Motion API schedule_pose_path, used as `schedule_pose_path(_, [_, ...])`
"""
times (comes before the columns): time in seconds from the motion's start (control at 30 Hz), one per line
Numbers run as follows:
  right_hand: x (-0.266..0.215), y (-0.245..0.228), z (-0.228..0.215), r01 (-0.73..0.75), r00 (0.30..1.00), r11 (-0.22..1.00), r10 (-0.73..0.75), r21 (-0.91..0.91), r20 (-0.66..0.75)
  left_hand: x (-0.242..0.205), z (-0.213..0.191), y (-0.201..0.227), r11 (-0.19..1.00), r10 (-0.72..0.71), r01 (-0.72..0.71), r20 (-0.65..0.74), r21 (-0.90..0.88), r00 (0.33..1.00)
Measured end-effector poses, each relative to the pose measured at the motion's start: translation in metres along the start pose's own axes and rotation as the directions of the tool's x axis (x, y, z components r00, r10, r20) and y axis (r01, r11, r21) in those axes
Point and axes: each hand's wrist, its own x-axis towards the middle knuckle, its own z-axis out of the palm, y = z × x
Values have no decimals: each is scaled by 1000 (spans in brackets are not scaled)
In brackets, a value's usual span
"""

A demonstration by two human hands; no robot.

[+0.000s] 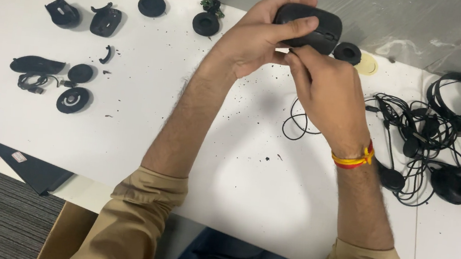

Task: Disassembling and inspecting computer peripherals and electronic components.

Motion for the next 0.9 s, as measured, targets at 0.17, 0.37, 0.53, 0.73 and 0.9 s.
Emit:
schedule_pose_path(0.17, [-1, -1, -5, 69, 994, 997, -66, 39, -83, -5, -14, 9, 998, 23, -29, 122, 51, 992])
schedule_pose_path(0.37, [-1, 3, -9, 13, 989, 998, -3, 66, -145, -8, -13, 20, 987, -112, 88, 183, 133, 977])
schedule_pose_path(0.53, [-1, 9, -11, 5, 978, 979, 37, 203, -205, -12, -14, 20, 982, 16, -85, 375, 169, 927])
schedule_pose_path(0.73, [2, 18, -15, -96, 991, 899, 126, 427, -43, -14, -13, 24, 944, -82, -26, 309, 329, 948])
schedule_pose_path(0.9, [4, 16, -25, -130, 989, 873, 149, 471, -4, -11, -15, 22, 917, -118, -21, 322, 397, 940])
